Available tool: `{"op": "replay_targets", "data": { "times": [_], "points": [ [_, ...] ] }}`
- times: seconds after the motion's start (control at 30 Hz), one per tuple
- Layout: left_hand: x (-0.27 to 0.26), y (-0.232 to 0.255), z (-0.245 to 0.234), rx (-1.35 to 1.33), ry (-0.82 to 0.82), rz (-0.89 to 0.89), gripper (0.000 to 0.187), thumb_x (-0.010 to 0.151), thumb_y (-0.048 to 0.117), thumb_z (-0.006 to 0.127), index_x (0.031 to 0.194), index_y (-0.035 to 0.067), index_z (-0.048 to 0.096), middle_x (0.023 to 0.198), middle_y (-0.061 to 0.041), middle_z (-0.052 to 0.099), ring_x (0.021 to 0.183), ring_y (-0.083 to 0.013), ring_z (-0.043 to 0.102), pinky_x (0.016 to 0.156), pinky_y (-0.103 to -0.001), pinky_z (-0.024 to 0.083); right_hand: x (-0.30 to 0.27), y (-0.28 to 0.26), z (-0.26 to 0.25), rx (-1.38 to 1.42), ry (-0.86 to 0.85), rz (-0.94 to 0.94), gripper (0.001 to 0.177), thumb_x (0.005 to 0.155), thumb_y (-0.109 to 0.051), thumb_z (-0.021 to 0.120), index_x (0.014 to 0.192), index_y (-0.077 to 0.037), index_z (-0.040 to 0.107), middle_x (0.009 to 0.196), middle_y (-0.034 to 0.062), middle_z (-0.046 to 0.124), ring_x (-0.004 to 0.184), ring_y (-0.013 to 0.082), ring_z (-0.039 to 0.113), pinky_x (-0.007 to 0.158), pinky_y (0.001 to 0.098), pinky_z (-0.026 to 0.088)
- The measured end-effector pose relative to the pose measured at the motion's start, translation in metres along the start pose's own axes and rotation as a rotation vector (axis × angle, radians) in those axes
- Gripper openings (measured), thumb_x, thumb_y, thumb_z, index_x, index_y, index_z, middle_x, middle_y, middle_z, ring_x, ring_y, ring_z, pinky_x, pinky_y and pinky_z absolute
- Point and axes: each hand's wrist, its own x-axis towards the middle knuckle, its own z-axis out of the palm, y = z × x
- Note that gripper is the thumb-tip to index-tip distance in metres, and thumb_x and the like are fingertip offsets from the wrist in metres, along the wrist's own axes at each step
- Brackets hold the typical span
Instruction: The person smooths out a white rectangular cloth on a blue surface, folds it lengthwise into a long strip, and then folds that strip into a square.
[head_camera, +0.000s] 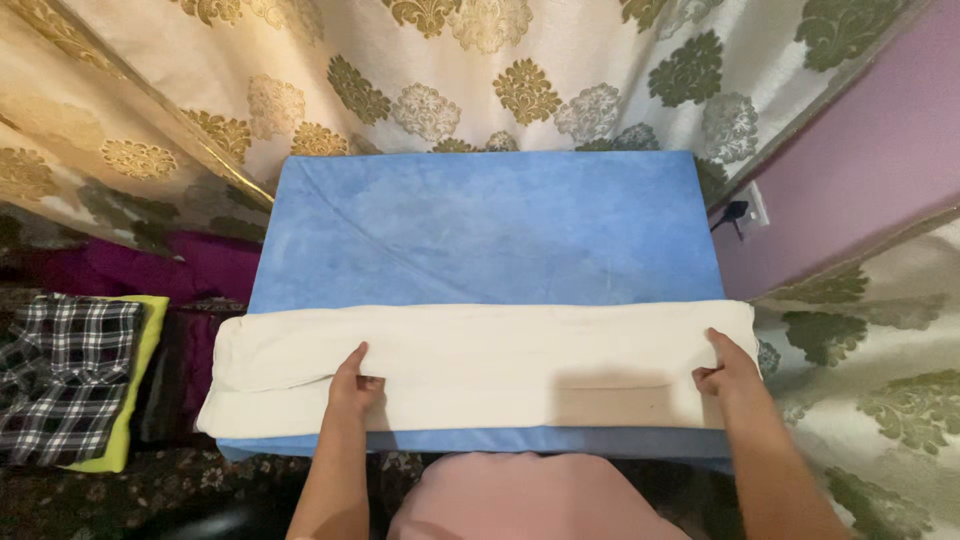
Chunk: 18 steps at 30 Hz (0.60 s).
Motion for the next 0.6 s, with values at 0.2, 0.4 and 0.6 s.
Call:
{"op": "replay_targets", "data": {
  "times": [0.2, 0.4, 0.6],
  "points": [
    [-0.068, -0.017, 0.039, 0.218, -0.084, 0.057, 0.035, 0.092, 0.019, 0.08, 0.121, 0.005, 0.065, 0.12, -0.013, 0.071, 0.112, -0.025, 0.071, 0.097, -0.041, 0.061, -0.087, 0.006, 0.042, -0.029, 0.0, -0.134, 0.081, 0.105, -0.046, 0.069, 0.16, -0.014, 0.019, 0.166, 0.0089, 0.017, 0.15, 0.0212, 0.032, 0.113, 0.0431, 0.046],
    [-0.034, -0.032, 0.044, 0.239, -0.113, 0.014, 0.027, 0.102, 0.017, 0.066, 0.124, 0.002, 0.063, 0.128, -0.017, 0.069, 0.118, -0.0291, 0.067, 0.097, -0.046, 0.06, -0.008, 0.01, 0.019, 0.227, -0.153, -0.113, 0.046, 0.108, -0.031, 0.062, 0.146, -0.011, 0.047, 0.151, 0.0107, 0.048, 0.14, 0.0291, 0.051, 0.115, 0.0512, 0.051],
    [0.026, -0.014, 0.061, 0.111, -0.216, 0.152, 0.013, 0.098, 0.009, 0.071, 0.109, 0.004, 0.068, 0.111, -0.013, 0.074, 0.108, -0.025, 0.074, 0.094, -0.042, 0.064, 0.041, -0.029, 0.028, 0.387, -0.29, -0.071, 0.039, 0.103, -0.026, 0.069, 0.136, -0.011, 0.054, 0.139, 0.0112, 0.062, 0.13, 0.029, 0.064, 0.113, 0.0561, 0.054]
  ]
}}
